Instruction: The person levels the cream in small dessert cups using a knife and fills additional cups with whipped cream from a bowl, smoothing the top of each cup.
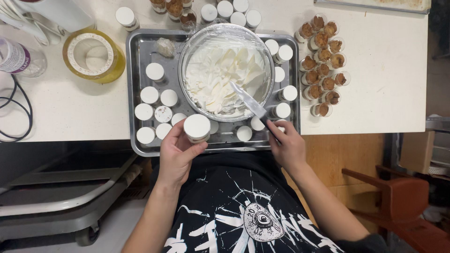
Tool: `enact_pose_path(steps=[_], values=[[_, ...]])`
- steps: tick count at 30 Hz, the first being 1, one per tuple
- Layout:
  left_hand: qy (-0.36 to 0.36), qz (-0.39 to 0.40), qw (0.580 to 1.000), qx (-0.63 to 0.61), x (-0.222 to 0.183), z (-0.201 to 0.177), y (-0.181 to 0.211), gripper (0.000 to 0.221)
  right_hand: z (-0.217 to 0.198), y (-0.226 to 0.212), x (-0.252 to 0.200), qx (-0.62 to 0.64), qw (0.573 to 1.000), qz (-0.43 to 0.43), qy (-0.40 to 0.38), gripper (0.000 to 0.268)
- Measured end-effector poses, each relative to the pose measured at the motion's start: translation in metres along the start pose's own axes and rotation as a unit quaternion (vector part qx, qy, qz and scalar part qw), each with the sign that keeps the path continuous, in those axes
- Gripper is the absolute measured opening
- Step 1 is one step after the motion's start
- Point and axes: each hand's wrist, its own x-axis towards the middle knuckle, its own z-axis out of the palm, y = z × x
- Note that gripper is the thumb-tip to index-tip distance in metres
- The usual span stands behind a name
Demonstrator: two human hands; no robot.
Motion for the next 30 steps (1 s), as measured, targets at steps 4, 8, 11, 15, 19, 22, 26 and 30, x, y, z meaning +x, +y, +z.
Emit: enact_pose_path(steps=[4,8,11,15,19,22,26,30], values=[[0.003,-0.002,1.000,-0.006,0.001,-0.001,-0.003,0.064,-0.024,0.013,-0.044,-0.044,0.999,0.002,-0.010,0.038],[-0.009,-0.005,1.000,-0.015,0.008,0.003,-0.008,0.064,-0.055,0.017,-0.087,-0.044,0.998,0.028,-0.020,0.037],[-0.018,-0.007,1.000,-0.011,0.011,0.004,-0.009,0.064,-0.062,0.021,-0.096,0.044,0.998,0.035,0.032,0.037],[-0.022,0.000,1.000,-0.009,0.011,0.008,-0.008,0.064,-0.025,0.034,-0.054,0.517,0.766,0.378,-0.051,0.040],[-0.023,0.012,1.000,-0.005,0.005,0.009,0.001,0.066,0.020,0.040,-0.005,0.563,0.745,0.349,-0.083,0.039],[-0.018,0.027,0.999,0.024,0.001,0.003,0.010,0.064,0.022,0.053,-0.022,0.560,0.742,0.355,-0.102,0.038],[-0.004,0.046,0.998,0.052,0.004,-0.005,0.006,0.064,-0.009,0.068,-0.089,0.550,0.730,0.389,-0.117,0.040],[-0.001,0.055,0.993,0.099,0.010,-0.013,-0.001,0.061,-0.036,0.060,-0.140,0.530,0.714,0.447,-0.102,0.043]])
